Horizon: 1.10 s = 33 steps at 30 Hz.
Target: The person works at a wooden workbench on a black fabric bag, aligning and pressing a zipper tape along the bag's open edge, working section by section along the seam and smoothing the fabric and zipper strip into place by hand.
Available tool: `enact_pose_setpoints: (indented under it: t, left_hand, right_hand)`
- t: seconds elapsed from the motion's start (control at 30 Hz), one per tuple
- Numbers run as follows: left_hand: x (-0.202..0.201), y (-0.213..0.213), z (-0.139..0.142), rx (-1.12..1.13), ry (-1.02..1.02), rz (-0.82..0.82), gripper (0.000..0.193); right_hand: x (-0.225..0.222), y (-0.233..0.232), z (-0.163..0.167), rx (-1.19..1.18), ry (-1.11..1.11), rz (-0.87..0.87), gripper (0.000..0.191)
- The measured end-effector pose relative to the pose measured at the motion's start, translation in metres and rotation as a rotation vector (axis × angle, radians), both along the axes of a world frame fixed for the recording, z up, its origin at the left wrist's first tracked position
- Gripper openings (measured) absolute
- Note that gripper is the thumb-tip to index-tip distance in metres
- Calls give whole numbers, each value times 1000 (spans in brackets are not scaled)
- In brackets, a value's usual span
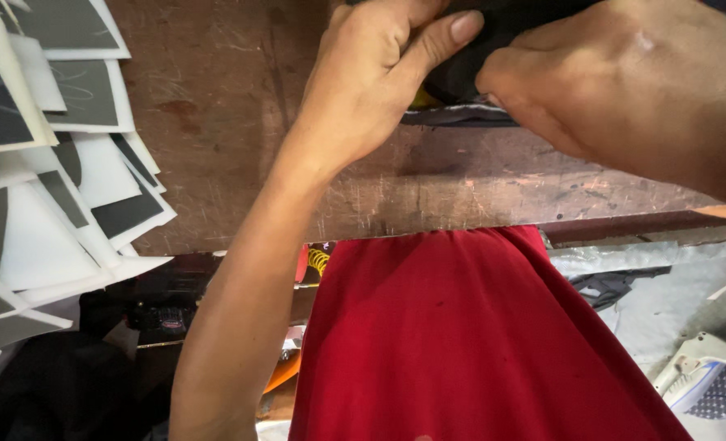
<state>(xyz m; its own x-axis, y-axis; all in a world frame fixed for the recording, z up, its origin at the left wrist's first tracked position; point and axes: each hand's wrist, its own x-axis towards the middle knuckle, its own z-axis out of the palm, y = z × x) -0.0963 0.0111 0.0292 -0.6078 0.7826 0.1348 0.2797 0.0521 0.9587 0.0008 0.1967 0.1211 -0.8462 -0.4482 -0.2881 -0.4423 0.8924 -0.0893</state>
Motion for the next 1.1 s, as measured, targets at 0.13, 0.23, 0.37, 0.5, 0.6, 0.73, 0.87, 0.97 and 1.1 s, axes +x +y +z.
enact_pose_setpoints:
  t: [0.13, 0.23, 0.37, 0.5, 0.6, 0.73, 0.87, 0.97, 1.1]
  left_hand:
    - [-1, 0, 0, -185, -97, 10, 32]
    - [-1, 0, -1, 88, 10, -27, 33]
    - [-1, 0, -2, -122, -44, 17, 34]
    - [-1, 1, -2, -28, -27, 0, 35]
    - [-1, 2, -2, -142, -40, 13, 37]
    - [-4, 1, -3, -198, -54, 0, 35]
    - [-3, 0, -3, -34, 49, -5, 34]
    - [-4, 0, 1, -92, 31, 15, 36]
    - [10, -16, 17, -264, 18, 128, 33]
  right_hand:
    - [2, 2, -4, -209, 70, -21, 17]
    - [4, 4, -4, -68, -11, -56, 18]
    - [5, 5, -4, -121, -18, -50, 17]
    - [5, 5, -5, -165, 31, -61, 15]
    - [7, 6, -4, -85, -65, -76, 17]
    - [6, 6, -3, -185, -21, -99, 10]
    - [9, 7, -5, -125, -62, -100, 16]
    - [18, 15, -6, -128, -23, -82, 11]
    - [38, 29, -11, -171, -45, -244, 20]
